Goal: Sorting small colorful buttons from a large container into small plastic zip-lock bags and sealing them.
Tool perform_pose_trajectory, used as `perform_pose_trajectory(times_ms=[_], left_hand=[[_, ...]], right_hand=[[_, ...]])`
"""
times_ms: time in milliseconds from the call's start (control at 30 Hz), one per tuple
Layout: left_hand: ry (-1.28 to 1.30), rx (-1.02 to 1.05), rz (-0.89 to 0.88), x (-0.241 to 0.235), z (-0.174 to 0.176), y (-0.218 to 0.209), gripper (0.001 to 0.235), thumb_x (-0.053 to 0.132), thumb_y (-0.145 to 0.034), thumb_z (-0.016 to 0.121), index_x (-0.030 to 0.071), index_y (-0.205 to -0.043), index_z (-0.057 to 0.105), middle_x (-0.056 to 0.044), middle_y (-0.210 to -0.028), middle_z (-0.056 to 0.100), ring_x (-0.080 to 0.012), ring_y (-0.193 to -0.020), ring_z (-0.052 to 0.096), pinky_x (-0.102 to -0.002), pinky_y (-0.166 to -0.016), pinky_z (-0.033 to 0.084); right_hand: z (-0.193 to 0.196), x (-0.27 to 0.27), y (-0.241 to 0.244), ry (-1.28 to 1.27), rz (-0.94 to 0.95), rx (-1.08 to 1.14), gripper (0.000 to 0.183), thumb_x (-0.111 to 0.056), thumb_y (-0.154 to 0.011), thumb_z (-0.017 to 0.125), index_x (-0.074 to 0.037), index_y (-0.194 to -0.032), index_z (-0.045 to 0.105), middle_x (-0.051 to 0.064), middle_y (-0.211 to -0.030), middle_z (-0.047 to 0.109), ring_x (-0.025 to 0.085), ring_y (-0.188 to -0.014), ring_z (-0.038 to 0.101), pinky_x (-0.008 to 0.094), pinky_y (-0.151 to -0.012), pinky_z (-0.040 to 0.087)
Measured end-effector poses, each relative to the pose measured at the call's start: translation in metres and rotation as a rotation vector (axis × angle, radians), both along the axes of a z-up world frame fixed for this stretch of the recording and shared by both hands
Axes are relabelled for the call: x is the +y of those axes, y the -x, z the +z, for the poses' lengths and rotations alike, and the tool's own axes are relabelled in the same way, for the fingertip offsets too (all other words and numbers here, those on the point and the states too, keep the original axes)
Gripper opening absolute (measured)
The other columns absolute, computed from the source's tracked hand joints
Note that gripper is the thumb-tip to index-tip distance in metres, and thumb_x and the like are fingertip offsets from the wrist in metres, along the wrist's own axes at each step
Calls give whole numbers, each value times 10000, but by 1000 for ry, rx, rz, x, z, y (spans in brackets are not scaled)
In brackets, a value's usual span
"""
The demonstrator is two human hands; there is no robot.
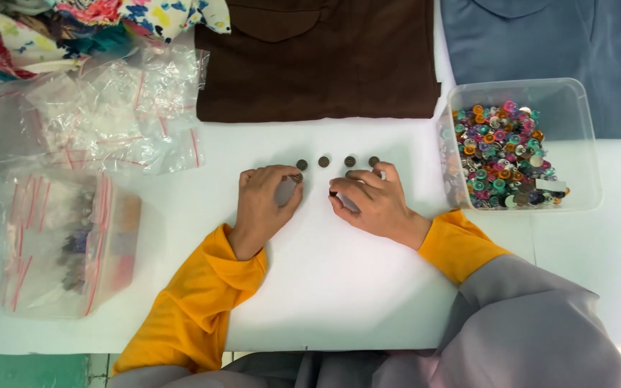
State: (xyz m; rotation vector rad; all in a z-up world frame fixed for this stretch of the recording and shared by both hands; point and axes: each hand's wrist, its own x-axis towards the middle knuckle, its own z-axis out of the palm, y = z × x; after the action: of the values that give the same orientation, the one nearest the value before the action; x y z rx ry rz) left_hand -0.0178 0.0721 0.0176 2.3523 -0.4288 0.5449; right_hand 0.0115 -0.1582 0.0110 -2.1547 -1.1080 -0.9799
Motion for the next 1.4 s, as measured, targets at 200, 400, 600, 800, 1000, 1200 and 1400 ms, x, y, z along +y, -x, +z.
perform_pose_trajectory(times_ms=[200, 400, 600, 800, 1000, 1200, 1400], left_hand=[[-43, 32, 1, -1, -18, 1, 164, 189, -889, 784, 183, -1045, 732, 17, -927, 749, -187, -921, 706, -389, -903, 422], [-88, 0, 25, -3, -19, 2, 145, 219, -888, 792, 190, -1017, 733, 21, -909, 750, -183, -901, 709, -366, -855, 429], [-35, -6, 29, -3, -10, 2, 156, 193, -865, 812, 164, -990, 722, -3, -924, 737, -222, -912, 704, -375, -840, 452], [-50, -49, 38, -3, -18, 1, 122, 166, -870, 795, 179, -969, 724, 16, -913, 728, -205, -899, 702, -357, -822, 460], [-68, -18, 48, -4, -14, 2, 117, 182, -881, 779, 179, -986, 727, 7, -959, 727, -202, -893, 701, -359, -828, 470], [-57, -16, 56, -5, -10, 2, 135, 196, -886, 775, 168, -1005, 718, -8, -988, 713, -217, -880, 703, -378, -821, 480], [-58, -165, 69, -6, -9, 3, 215, 178, -864, 775, 163, -1067, 703, -14, -1032, 654, -207, -890, 657, -367, -803, 471]], right_hand=[[-3, 3, -12, 76, -101, 78, 65, -205, -898, 754, -224, -934, 704, -85, -735, 725, 112, -859, 674, 368, -895, 344], [1, 11, -11, 124, -111, 41, 43, -215, -950, 731, -215, -910, 717, -55, -839, 759, 125, -913, 666, 410, -909, 314], [6, 12, -10, 148, -147, 11, 64, -252, -931, 752, -206, -899, 722, -37, -864, 693, 163, -871, 580, 421, -886, 300], [12, 13, -10, 157, -156, 32, 20, -207, -904, 757, -205, -887, 746, -62, -844, 707, 146, -846, 591, 403, -861, 310], [8, 14, -10, 139, -151, 33, 6, -209, -909, 746, -206, -915, 744, -63, -863, 713, 149, -847, 591, 400, -860, 305], [10, 13, -8, 134, -151, 49, 35, -233, -917, 745, -210, -943, 745, -59, -891, 725, 151, -878, 603, 401, -868, 307], [16, -2, -1, 95, -145, 63, 114, -223, -917, 745, -166, -1016, 743, -27, -924, 725, 165, -866, 591, 402, -866, 309]])
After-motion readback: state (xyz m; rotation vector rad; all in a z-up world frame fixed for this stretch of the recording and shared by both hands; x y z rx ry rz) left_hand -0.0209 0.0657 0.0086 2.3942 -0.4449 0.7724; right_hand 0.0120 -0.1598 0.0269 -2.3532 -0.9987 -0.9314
